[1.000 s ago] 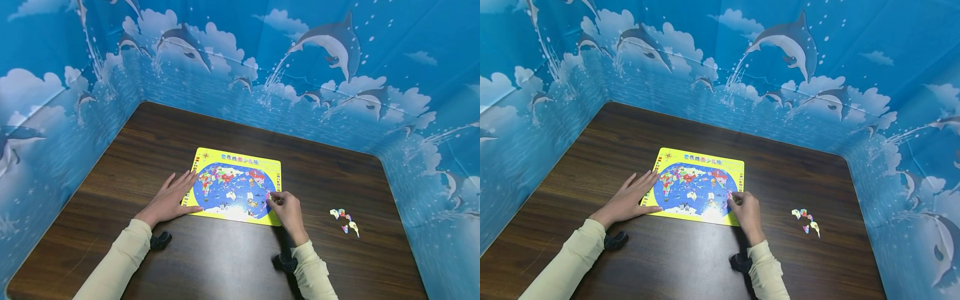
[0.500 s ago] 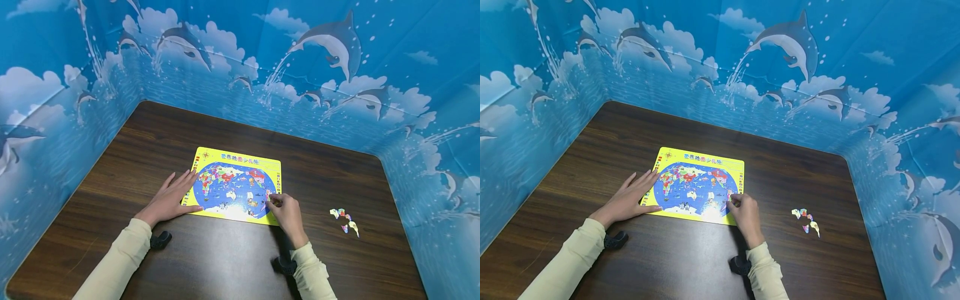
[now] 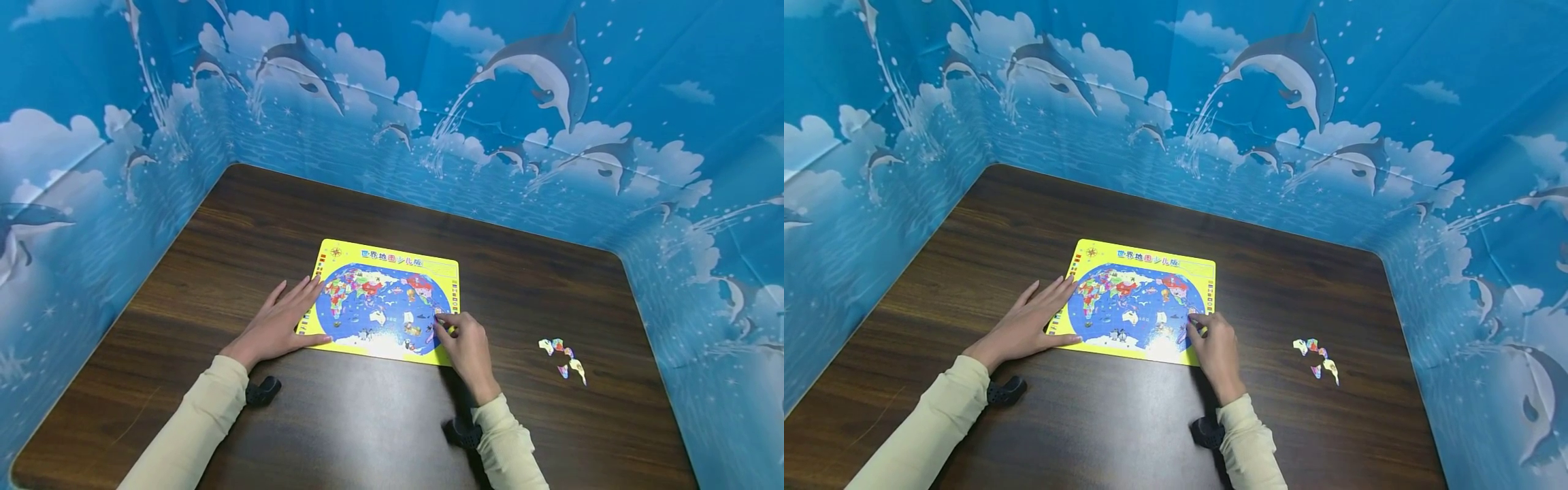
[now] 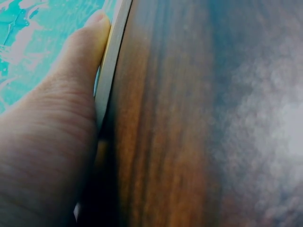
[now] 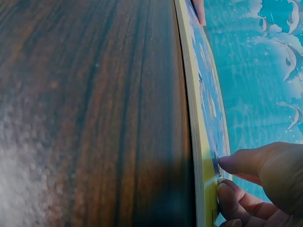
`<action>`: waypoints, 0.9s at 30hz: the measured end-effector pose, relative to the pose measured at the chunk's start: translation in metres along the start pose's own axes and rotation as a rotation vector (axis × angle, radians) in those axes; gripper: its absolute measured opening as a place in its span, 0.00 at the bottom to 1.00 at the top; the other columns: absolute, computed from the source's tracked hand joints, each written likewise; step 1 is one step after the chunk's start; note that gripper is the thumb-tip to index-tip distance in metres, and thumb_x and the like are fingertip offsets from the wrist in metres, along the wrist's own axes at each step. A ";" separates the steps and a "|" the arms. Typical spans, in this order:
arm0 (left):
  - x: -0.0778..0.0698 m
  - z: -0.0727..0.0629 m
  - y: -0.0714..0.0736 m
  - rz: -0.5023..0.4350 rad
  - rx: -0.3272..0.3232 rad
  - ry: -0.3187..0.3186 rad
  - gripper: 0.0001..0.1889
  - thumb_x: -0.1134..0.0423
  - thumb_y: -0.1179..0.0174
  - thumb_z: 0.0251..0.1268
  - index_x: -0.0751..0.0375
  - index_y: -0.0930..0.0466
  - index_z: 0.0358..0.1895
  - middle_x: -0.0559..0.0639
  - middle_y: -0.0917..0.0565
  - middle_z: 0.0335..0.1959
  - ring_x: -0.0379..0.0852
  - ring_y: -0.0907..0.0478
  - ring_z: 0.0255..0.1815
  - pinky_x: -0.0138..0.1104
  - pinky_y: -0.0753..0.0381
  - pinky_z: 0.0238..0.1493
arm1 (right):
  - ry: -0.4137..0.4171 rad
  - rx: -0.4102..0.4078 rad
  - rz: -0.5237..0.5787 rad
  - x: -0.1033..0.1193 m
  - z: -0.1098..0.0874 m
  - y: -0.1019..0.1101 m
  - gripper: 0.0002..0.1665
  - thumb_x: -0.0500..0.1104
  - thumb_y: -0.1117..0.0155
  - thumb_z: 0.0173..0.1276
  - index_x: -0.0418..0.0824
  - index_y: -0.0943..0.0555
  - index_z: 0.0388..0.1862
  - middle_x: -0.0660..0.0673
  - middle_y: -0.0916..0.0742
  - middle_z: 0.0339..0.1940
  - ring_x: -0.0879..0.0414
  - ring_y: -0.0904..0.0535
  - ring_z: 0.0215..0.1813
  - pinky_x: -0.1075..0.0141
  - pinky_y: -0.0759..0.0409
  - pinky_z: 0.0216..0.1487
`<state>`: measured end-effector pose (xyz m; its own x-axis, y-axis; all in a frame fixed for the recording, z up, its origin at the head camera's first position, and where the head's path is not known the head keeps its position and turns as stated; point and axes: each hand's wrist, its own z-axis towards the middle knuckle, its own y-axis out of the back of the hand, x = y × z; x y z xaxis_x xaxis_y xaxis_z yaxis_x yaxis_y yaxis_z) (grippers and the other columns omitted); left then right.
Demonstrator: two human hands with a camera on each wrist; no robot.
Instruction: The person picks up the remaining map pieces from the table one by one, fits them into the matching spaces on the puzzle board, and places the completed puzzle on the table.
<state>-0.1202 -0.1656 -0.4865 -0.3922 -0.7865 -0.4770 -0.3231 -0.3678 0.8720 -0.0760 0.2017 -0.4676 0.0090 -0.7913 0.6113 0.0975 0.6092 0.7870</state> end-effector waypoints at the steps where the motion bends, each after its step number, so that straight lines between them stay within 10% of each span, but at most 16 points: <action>1: 0.000 0.000 0.000 -0.001 0.000 0.000 0.60 0.23 0.42 0.60 0.56 0.55 0.85 0.54 0.52 0.86 0.55 0.60 0.86 0.56 0.69 0.82 | -0.002 -0.001 -0.002 0.000 0.000 0.000 0.15 0.42 0.24 0.68 0.37 0.09 0.51 0.43 0.14 0.37 0.54 0.23 0.32 0.67 0.23 0.32; 27: -0.002 0.001 0.002 -0.009 0.015 0.018 0.60 0.24 0.40 0.60 0.57 0.54 0.85 0.54 0.52 0.86 0.54 0.60 0.86 0.55 0.70 0.82 | 0.018 -0.010 -0.077 0.004 0.000 -0.006 0.14 0.39 0.26 0.69 0.34 0.10 0.50 0.42 0.13 0.37 0.54 0.22 0.32 0.65 0.22 0.33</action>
<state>-0.1210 -0.1640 -0.4839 -0.3734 -0.7923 -0.4825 -0.3396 -0.3672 0.8659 -0.0762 0.1955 -0.4698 0.0191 -0.8367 0.5474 0.1082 0.5460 0.8308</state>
